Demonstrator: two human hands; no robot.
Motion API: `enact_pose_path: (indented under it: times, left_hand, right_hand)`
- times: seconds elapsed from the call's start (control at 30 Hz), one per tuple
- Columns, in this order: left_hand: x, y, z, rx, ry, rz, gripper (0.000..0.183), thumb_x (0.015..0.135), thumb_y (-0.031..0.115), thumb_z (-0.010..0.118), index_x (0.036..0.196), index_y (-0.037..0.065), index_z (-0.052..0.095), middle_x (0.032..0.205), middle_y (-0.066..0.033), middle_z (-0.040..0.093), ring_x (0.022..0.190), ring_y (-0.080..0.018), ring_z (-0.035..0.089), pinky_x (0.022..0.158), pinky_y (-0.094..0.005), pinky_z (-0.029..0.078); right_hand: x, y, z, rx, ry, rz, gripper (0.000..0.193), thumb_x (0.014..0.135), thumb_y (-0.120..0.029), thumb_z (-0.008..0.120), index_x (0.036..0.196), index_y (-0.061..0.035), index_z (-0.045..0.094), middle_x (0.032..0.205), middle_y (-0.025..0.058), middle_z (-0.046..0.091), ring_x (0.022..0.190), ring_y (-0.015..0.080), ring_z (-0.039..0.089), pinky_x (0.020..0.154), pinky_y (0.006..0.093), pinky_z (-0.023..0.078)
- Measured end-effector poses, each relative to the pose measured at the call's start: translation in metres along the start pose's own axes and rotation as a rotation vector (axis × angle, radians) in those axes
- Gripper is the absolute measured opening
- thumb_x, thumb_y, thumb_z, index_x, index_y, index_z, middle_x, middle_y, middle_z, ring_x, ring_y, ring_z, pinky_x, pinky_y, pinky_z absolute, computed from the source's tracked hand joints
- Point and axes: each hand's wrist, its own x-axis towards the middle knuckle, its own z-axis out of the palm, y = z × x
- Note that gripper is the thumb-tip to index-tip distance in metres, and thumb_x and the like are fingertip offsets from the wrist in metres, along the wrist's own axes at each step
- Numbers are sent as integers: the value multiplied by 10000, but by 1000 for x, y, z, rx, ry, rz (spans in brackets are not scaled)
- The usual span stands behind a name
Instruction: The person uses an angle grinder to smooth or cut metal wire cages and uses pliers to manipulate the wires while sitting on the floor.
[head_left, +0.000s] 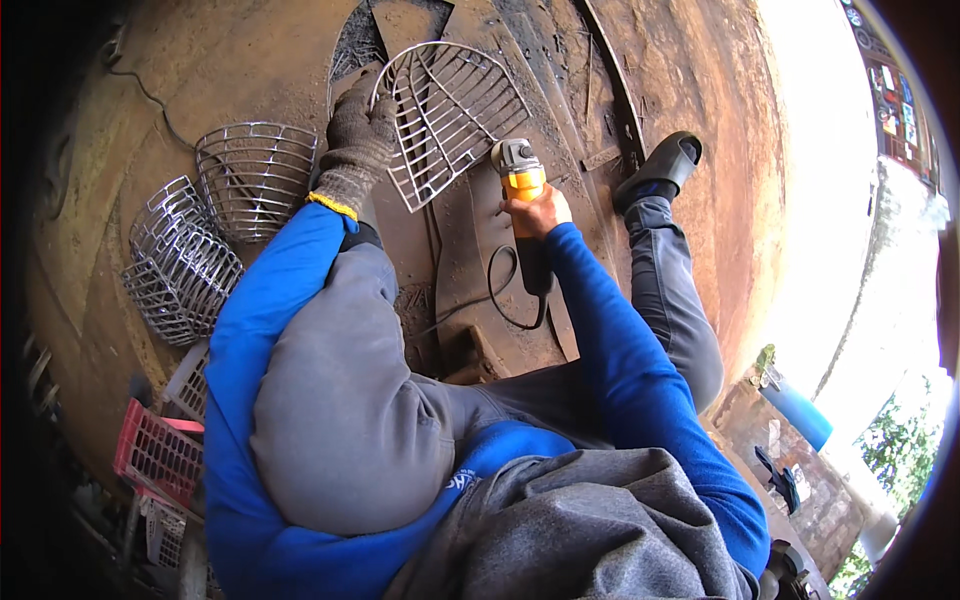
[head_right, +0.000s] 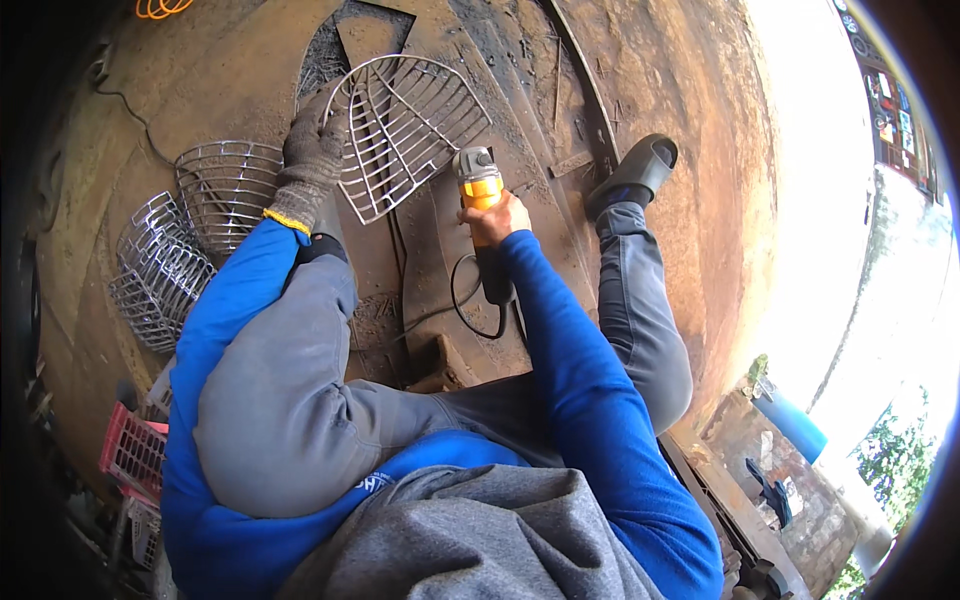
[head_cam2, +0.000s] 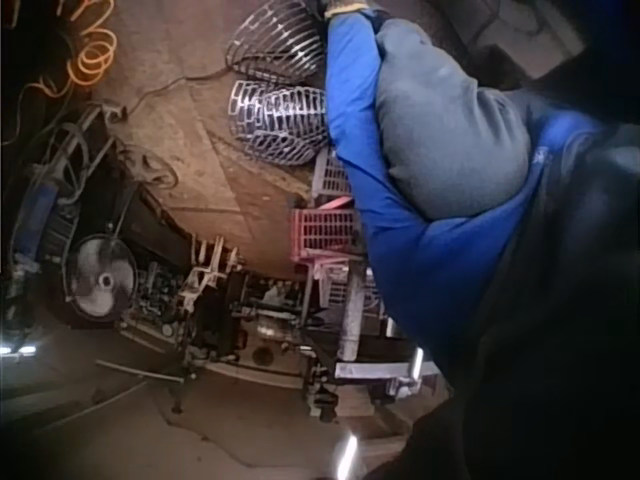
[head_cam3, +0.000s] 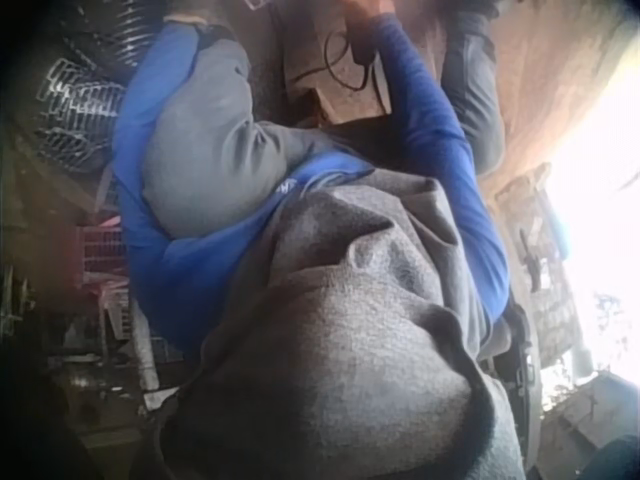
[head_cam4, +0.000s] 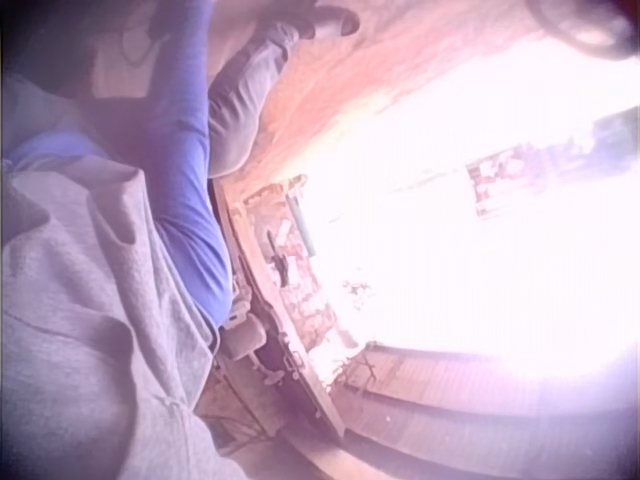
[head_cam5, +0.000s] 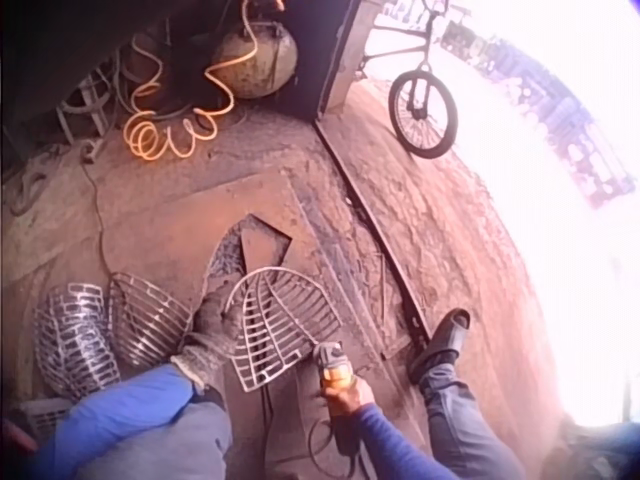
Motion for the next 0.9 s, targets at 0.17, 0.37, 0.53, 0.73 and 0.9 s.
enact_pose_path:
  times: [0.17,0.37,0.53,0.73,0.9]
  left_hand:
    - [4,4,6,6,-1,60,420,919,217,611,1290,19,598,1210,-232,631,1154,-359,603,998,-403,472]
    - [27,32,5,38,-46,353,399,962,196,572,1324,30,575,1241,-217,628,1171,-373,595,1018,-410,468]
    - [79,66,-24,109,-290,635,377,958,66,559,1335,55,580,1220,-188,658,1187,-348,602,982,-377,492]
    - [91,3,-53,83,-170,681,416,967,142,538,1372,48,531,1250,-139,644,1181,-299,596,1012,-384,472]
    - [38,12,-29,-1053,-40,-610,568,956,352,515,1475,136,431,1383,-109,560,1195,-308,585,1025,-439,484]
  right_hand:
    - [4,11,8,-12,14,-25,555,636,-443,825,986,-28,709,918,164,735,848,301,720,801,388,556]
    - [-34,-15,-3,223,-100,-81,539,658,-401,830,1002,-8,696,897,156,728,816,253,708,789,365,553]
    - [-82,-35,-28,714,-222,-84,450,735,-170,821,1105,-3,626,890,71,672,740,183,676,697,341,559]
    - [-110,-70,-62,891,-205,-185,422,779,-125,793,1130,-1,594,852,64,638,708,194,673,665,344,567]
    - [-95,-52,-61,857,-85,-151,432,758,-136,815,1120,-13,612,870,50,647,737,175,661,686,334,559]
